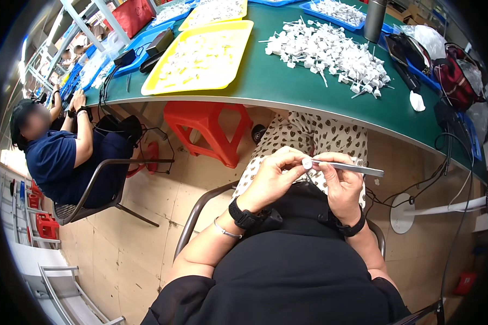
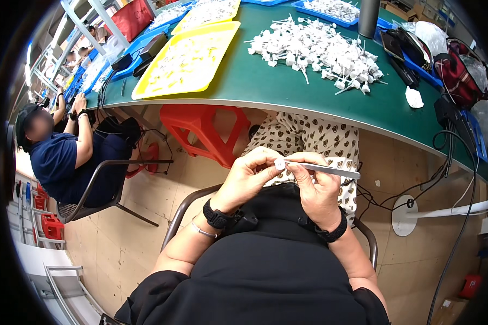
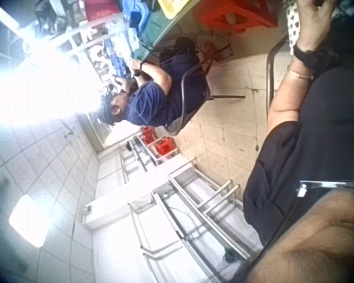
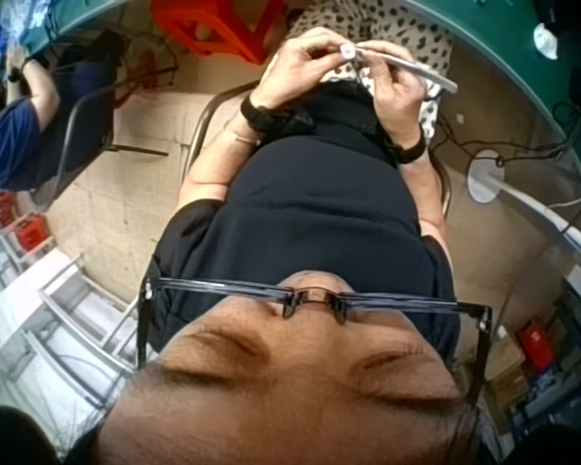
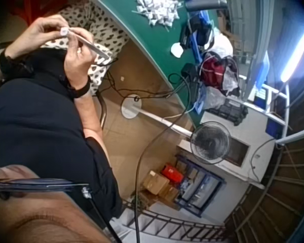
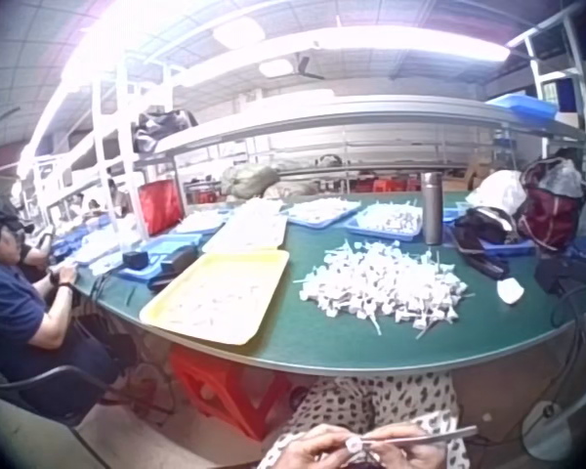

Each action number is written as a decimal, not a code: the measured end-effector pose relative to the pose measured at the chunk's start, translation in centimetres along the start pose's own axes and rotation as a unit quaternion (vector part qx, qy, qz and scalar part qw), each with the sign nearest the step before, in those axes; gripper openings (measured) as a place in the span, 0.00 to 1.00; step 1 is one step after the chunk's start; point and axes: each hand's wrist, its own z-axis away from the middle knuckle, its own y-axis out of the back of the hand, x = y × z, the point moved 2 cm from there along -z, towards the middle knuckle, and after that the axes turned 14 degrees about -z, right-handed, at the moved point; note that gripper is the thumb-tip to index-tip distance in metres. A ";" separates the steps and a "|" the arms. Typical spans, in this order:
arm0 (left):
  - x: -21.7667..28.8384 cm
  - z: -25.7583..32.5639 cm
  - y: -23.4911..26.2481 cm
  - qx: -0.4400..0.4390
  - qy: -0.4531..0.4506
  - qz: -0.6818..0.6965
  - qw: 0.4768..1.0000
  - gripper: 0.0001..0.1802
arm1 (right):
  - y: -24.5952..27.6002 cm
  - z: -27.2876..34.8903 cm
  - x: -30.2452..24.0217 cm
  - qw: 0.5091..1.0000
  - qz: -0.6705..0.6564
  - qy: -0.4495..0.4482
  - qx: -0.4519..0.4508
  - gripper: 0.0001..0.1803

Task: The person sits at a green workbench in a factory setting, using tweezers to pick up small white plastic components from a pile. They manipulate each component individually, appearing to insert or adjust a small part, and then place the finished unit onto a yellow tray. The process is repetitive, with the person handling one item at a time.

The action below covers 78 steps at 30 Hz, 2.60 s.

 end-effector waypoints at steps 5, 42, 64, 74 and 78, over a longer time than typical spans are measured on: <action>0.0 0.0 0.0 -0.005 0.009 0.007 1.000 0.08 | 0.1 -0.1 -0.3 1.000 0.013 0.001 -0.003 0.05; 1.1 0.6 -0.8 0.043 -0.072 -0.056 0.995 0.07 | 0.4 -0.9 -2.0 0.972 0.179 0.097 -0.114 0.03; 1.6 0.6 -0.6 0.063 -0.089 -0.061 0.992 0.06 | 0.1 0.0 -0.9 0.999 0.012 0.044 -0.026 0.06; 1.7 0.6 -0.7 0.080 -0.109 -0.083 0.987 0.07 | 0.0 0.0 -1.2 0.997 0.049 0.049 -0.020 0.04; 1.7 0.6 -0.8 0.081 -0.107 -0.078 0.988 0.06 | 0.0 0.0 -1.1 0.998 0.037 0.041 -0.011 0.04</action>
